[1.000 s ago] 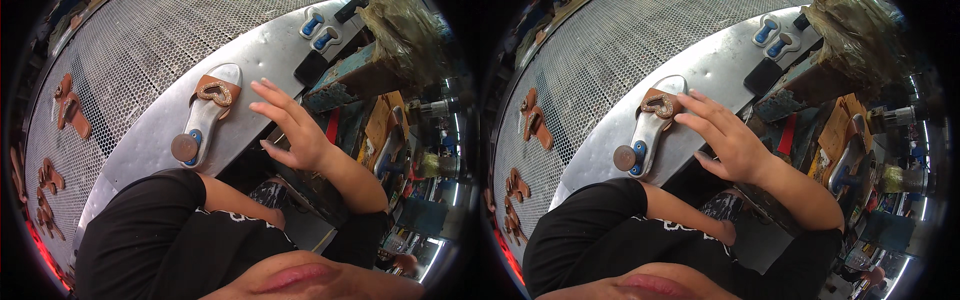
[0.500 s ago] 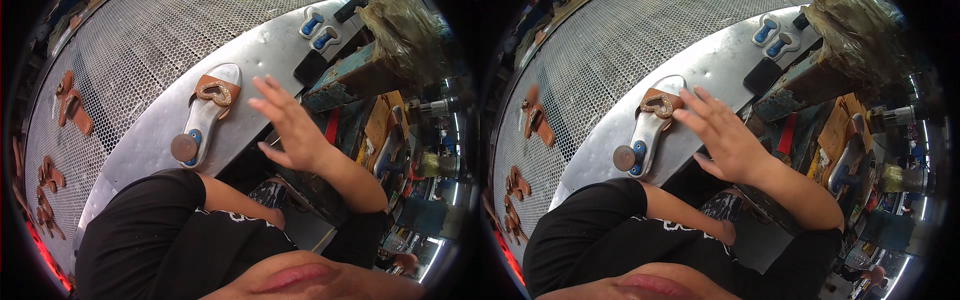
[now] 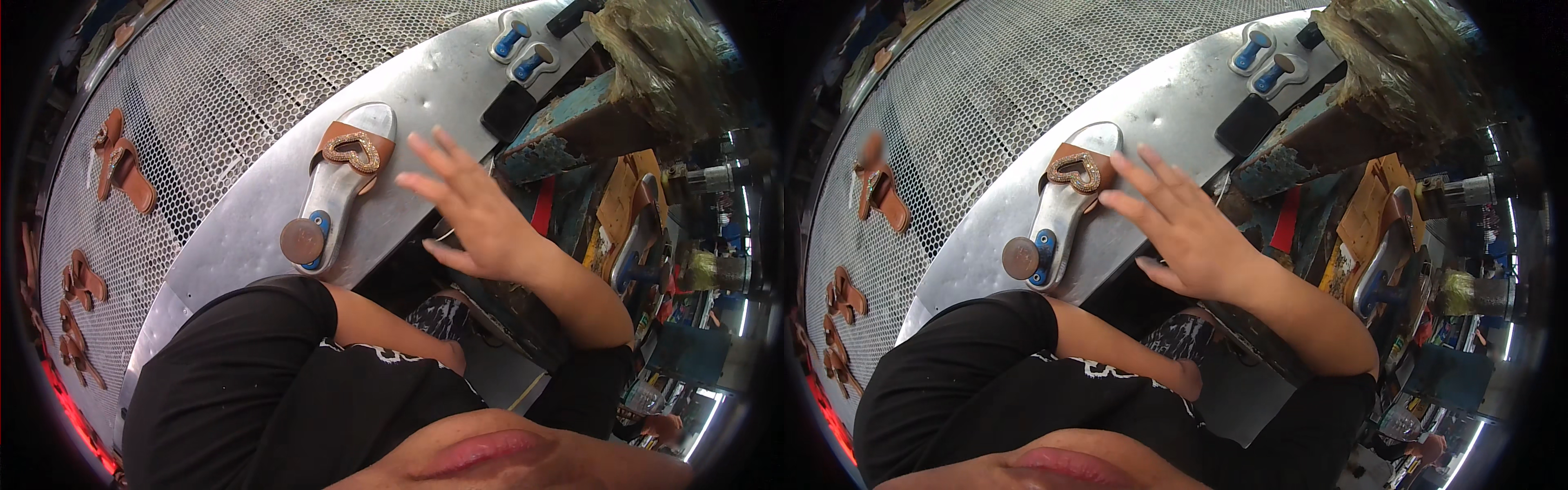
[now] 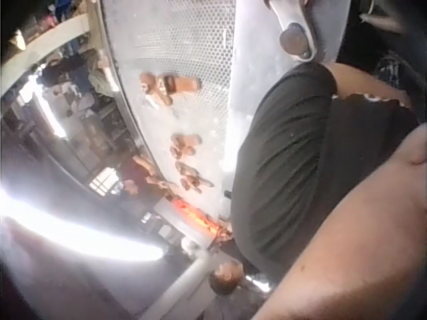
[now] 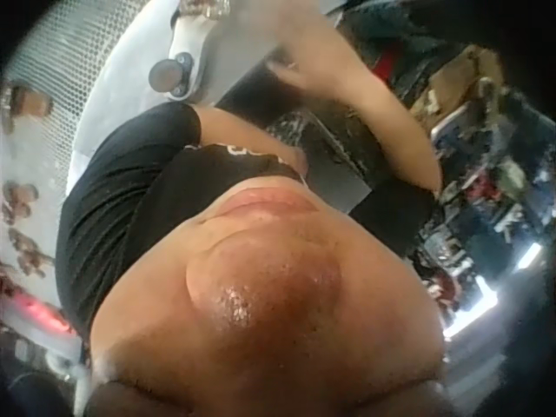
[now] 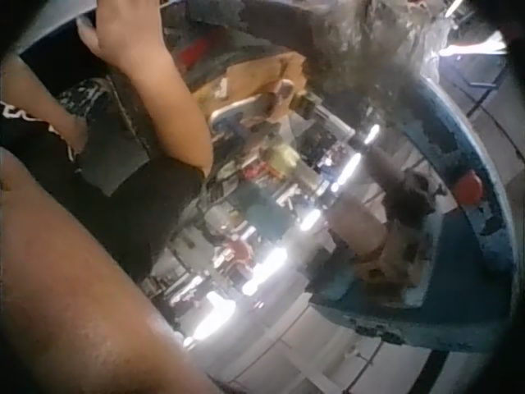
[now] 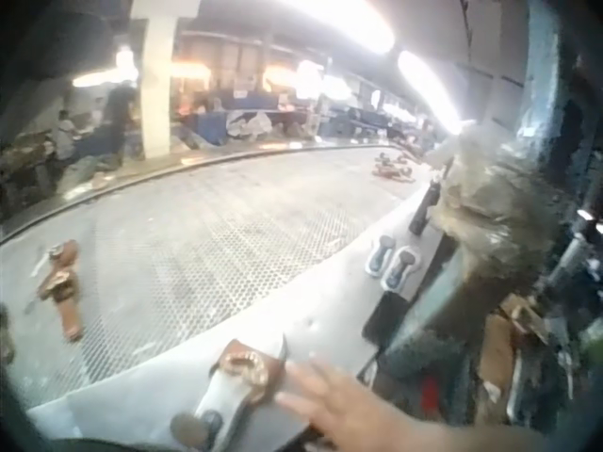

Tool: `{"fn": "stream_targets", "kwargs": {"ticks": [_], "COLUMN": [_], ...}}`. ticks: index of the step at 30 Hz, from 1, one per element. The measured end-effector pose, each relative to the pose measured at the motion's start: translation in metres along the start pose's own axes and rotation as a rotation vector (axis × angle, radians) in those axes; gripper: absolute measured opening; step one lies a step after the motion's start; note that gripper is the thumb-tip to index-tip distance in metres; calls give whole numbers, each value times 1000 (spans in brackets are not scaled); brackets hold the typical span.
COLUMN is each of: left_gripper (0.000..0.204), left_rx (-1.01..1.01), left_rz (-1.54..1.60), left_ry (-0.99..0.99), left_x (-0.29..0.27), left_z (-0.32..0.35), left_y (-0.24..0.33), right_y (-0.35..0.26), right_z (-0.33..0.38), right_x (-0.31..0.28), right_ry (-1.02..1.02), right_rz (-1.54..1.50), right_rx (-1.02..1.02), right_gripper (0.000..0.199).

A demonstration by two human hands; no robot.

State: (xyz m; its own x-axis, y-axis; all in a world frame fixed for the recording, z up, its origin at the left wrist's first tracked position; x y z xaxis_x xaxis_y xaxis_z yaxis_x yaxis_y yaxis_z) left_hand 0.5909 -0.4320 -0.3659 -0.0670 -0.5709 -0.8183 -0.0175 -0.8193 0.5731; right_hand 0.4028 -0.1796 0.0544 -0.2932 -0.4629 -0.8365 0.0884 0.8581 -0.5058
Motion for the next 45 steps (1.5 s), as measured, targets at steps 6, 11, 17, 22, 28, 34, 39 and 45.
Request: {"fn": "stream_targets", "kwargs": {"ticks": [6,11,17,22,28,34,39,45], "left_gripper": [30,30,31,18,11,10,11,11], "left_rx": [-26,-53,-64,-31,43,-30,-83,-95], "left_rz": [20,38,21,-108,-61,-124,-179,-226], "left_ry": [-46,-82,-124,-118,-52,-115,-168,-182], "left_x": [7,7,-19,-56,-153,-96,-48,-33], "left_z": [-7,-10,4,59,115,80,59,55], "left_y": [-1,0,9,37,57,52,43,40], "right_y": [14,1,15,2,-2,12,6,27], "right_z": [15,2,23,-1,2,11,2,21], "right_x": [16,-10,11,-4,-1,8,-15,21], "right_ry": [-313,188,-927,-76,-2,-519,409,-519], "right_rz": [28,76,36,-75,35,-2,49,-73], "right_rx": [115,-74,257,-13,65,166,-94,178], "right_gripper": [71,70,72,66,69,69,73,70]}}
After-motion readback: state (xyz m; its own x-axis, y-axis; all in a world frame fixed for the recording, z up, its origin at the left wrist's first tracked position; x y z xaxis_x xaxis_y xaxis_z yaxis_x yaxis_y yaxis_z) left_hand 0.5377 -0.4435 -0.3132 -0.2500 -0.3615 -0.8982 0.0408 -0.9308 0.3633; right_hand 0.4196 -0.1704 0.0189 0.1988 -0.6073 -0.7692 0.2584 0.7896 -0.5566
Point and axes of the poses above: each hand's wrist, its own z-axis away from the middle knuckle, its own x-axis out of the palm, y = z × x, the point moved 1 cm from there along -z, towards the middle knuckle, and after that the axes turned 9 degrees about -z, right-handed, at the moved point
